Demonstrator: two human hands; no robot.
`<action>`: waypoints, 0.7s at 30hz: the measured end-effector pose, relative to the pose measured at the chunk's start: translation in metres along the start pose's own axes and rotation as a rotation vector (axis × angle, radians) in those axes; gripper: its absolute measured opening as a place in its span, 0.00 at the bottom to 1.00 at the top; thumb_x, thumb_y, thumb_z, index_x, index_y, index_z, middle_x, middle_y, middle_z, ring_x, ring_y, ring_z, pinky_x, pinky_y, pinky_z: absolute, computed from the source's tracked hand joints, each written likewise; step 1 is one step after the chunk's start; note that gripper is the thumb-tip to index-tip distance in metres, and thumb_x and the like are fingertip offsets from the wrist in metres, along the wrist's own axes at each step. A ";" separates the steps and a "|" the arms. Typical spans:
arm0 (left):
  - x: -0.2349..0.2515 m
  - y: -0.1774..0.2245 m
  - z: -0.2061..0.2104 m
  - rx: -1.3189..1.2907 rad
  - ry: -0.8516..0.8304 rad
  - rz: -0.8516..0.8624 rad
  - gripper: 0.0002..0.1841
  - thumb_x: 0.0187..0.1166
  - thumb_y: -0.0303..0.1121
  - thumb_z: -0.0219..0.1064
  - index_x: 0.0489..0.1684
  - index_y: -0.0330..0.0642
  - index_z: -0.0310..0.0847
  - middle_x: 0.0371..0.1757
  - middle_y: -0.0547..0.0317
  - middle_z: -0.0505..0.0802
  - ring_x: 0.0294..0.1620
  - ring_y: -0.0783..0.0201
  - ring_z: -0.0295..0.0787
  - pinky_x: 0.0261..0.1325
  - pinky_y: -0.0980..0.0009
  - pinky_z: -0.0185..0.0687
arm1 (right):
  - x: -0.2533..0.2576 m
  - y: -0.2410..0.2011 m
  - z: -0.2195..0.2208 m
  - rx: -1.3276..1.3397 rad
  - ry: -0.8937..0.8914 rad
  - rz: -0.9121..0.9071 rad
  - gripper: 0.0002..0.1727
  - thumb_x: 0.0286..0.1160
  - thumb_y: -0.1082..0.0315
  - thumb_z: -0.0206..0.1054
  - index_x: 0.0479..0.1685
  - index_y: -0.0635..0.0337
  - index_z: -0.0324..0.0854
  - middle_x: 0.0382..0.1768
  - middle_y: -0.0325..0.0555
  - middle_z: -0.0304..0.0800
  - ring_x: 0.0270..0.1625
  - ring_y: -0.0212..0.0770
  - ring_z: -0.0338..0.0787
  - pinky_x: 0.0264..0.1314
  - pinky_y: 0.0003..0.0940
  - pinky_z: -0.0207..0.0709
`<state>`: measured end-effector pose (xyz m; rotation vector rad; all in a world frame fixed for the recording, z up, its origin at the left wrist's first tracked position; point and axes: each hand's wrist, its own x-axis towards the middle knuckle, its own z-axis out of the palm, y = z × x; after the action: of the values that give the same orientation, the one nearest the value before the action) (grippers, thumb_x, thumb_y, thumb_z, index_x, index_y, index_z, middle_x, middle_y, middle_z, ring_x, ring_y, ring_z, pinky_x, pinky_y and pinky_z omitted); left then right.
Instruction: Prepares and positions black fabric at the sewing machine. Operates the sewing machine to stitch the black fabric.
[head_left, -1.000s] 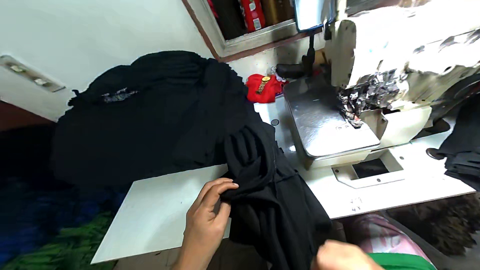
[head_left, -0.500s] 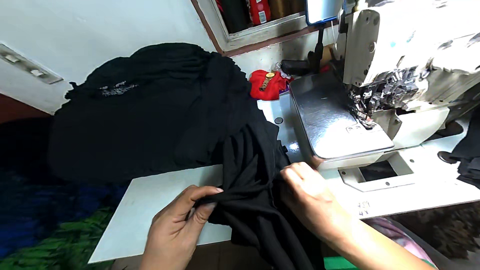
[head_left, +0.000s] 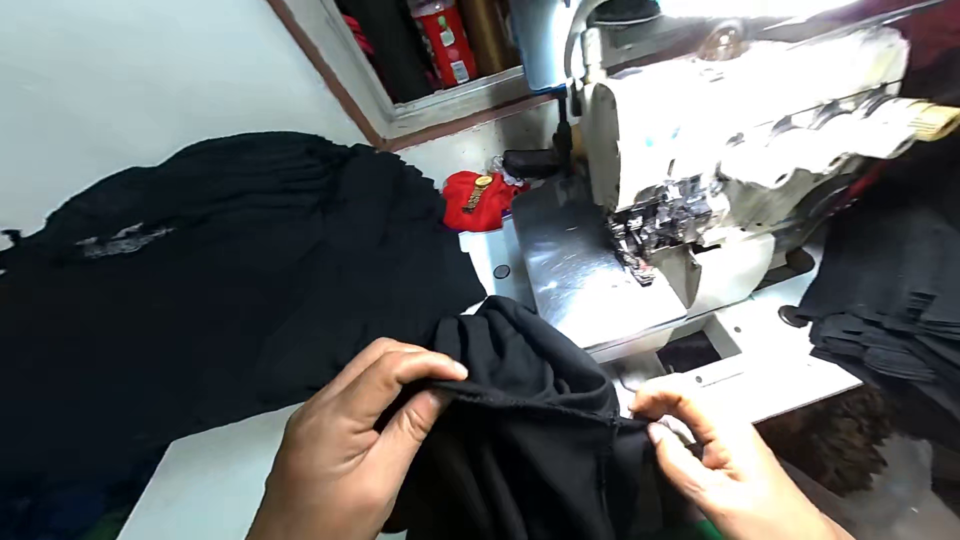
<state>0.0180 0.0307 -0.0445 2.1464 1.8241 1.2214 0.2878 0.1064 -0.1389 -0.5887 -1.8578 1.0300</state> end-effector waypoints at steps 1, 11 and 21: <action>0.007 0.003 0.003 -0.004 -0.022 0.002 0.08 0.82 0.43 0.65 0.44 0.56 0.90 0.45 0.78 0.89 0.51 0.86 0.84 0.57 0.88 0.80 | -0.001 0.001 -0.001 -0.057 0.013 -0.008 0.14 0.76 0.73 0.57 0.54 0.66 0.82 0.40 0.46 0.90 0.45 0.24 0.86 0.53 0.17 0.77; 0.042 0.016 0.012 0.032 -0.111 0.107 0.07 0.77 0.41 0.66 0.43 0.57 0.91 0.42 0.78 0.89 0.46 0.85 0.85 0.51 0.89 0.82 | 0.032 -0.018 0.012 -0.272 0.027 0.011 0.14 0.77 0.57 0.65 0.47 0.56 0.90 0.40 0.47 0.91 0.48 0.46 0.90 0.48 0.46 0.80; 0.026 0.001 -0.005 0.021 -0.128 -0.080 0.08 0.75 0.46 0.68 0.37 0.59 0.89 0.35 0.82 0.89 0.38 0.88 0.85 0.44 0.90 0.80 | 0.042 -0.013 0.006 0.473 -0.165 0.418 0.18 0.66 0.73 0.71 0.57 0.55 0.83 0.37 0.25 0.82 0.42 0.16 0.81 0.47 0.13 0.75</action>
<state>0.0150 0.0503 -0.0271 2.0873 1.8574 1.0282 0.2626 0.1280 -0.1093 -0.6299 -1.5722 1.7771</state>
